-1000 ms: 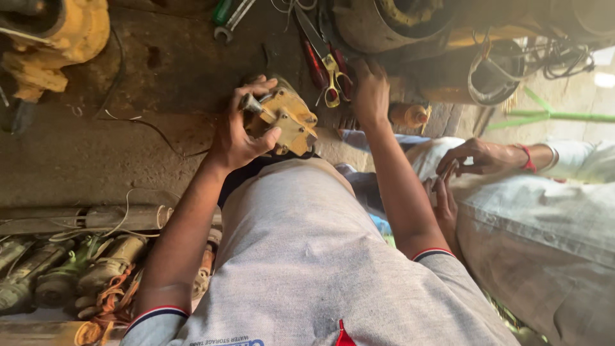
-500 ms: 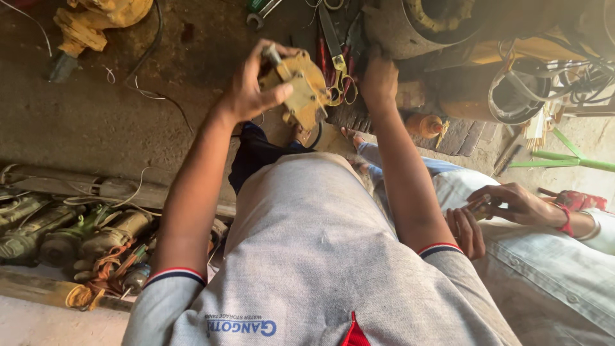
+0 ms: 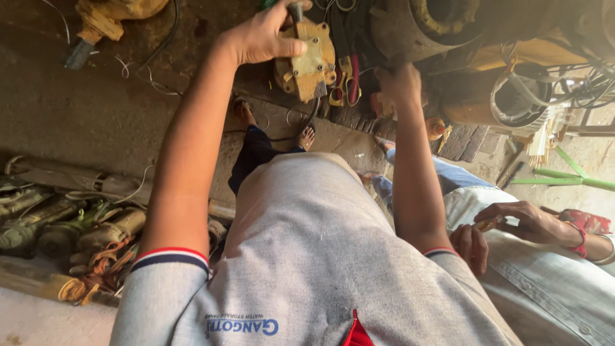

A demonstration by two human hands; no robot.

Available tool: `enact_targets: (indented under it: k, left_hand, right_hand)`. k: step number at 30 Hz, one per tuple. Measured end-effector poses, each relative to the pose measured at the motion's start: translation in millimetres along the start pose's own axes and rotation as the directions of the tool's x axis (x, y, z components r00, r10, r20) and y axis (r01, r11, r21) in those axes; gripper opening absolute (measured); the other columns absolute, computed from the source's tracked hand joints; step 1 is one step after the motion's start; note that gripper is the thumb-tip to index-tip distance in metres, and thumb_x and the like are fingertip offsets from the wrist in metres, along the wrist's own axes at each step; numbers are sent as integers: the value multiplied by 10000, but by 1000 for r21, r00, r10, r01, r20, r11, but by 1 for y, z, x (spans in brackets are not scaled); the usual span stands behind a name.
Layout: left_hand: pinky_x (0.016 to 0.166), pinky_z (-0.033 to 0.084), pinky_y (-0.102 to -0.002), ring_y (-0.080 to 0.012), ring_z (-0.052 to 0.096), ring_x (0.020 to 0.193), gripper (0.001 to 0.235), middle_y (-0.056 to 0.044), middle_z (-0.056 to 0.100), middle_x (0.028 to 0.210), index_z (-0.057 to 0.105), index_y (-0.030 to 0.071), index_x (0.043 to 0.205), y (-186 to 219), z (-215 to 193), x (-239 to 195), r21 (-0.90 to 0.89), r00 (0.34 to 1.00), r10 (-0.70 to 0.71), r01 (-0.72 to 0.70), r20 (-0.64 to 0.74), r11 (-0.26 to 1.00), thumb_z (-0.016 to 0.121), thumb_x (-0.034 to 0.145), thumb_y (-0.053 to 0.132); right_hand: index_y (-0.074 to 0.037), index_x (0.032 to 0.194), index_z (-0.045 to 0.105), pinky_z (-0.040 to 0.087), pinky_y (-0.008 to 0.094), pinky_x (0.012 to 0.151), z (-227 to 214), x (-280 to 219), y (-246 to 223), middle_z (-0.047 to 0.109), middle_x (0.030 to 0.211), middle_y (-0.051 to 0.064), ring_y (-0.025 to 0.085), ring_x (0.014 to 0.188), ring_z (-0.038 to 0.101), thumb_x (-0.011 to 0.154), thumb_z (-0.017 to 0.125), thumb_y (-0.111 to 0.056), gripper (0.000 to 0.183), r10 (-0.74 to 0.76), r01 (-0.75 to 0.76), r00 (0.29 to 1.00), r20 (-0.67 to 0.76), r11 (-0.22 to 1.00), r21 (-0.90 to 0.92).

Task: The person cuts a sheet of white plastic with shears and wraps it around a cylindrical electrical component. The person then handles a yellow motor housing, inserting a wire and manipulating the component with a tool.

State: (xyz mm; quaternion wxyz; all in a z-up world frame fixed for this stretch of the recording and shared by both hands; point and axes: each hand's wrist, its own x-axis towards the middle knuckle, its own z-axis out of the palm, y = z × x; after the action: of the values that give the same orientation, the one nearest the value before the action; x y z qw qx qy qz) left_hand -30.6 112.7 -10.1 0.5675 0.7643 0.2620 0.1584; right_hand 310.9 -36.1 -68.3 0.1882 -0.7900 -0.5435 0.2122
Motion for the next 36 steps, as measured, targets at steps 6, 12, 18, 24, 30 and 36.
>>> enact_targets:
  k: [6, 12, 18, 24, 30, 36]
  left_hand:
    - [1155, 427, -535, -417, 452, 1435, 1022, -235, 323, 1655, 25, 160, 1631, 36, 16, -37, 157, 985, -94, 117, -142, 981, 720, 925, 414]
    - [1276, 385, -536, -426, 347, 1575, 673, -242, 279, 1682, 257, 274, 1682, 52, 50, -55, 260, 953, 105, -29, -285, 965, 621, 1120, 210]
    - [1208, 444, -507, -424, 396, 1494, 676, -252, 280, 1618, 289, 269, 1648, 55, 54, -47, 261, 925, 129, -34, -358, 965, 605, 1058, 178]
    - [1126, 475, -491, -395, 454, 1419, 617, -236, 341, 1577, 340, 272, 1617, 48, 65, -44, 264, 931, 60, 40, -361, 964, 577, 1052, 198]
    - [1120, 481, -485, -336, 533, 1315, 613, -186, 467, 1471, 371, 286, 1603, 46, 68, -44, 322, 899, 161, -23, -408, 946, 585, 1032, 224]
    - [1107, 460, -514, -370, 534, 1280, 614, -207, 477, 1428, 387, 266, 1591, 45, 71, -42, 349, 895, 170, -17, -412, 937, 604, 1018, 226]
  right_hand:
    - [16, 1077, 556, 508, 524, 907, -50, -63, -46, 657, 1159, 269, 478, 1046, 636, 1000, 700, -70, 184, -229, 321, 901, -369, 923, 212]
    - [-11, 1302, 482, 481, 492, 789, -53, -89, -23, 607, 1047, 251, 458, 865, 548, 1077, 591, -104, 266, -34, 157, 970, -239, 841, 518]
    - [-166, 1374, 500, 564, 546, 691, -16, -77, -32, 691, 1051, 250, 458, 930, 691, 839, 810, -439, 677, 118, -68, 989, 85, 891, -449]
    - [-273, 1261, 585, 595, 529, 732, -15, -69, -44, 733, 1026, 200, 425, 972, 714, 776, 819, -561, 611, 247, -113, 954, 168, 819, -562]
    - [-261, 1306, 584, 596, 486, 771, -59, -70, -84, 753, 987, 177, 381, 911, 737, 825, 796, -517, 585, 290, -113, 931, 223, 807, -579]
    - [-321, 1443, 556, 592, 453, 755, -133, -72, -149, 757, 927, 155, 330, 822, 766, 761, 775, -250, 720, 15, 4, 978, 208, 996, -92]
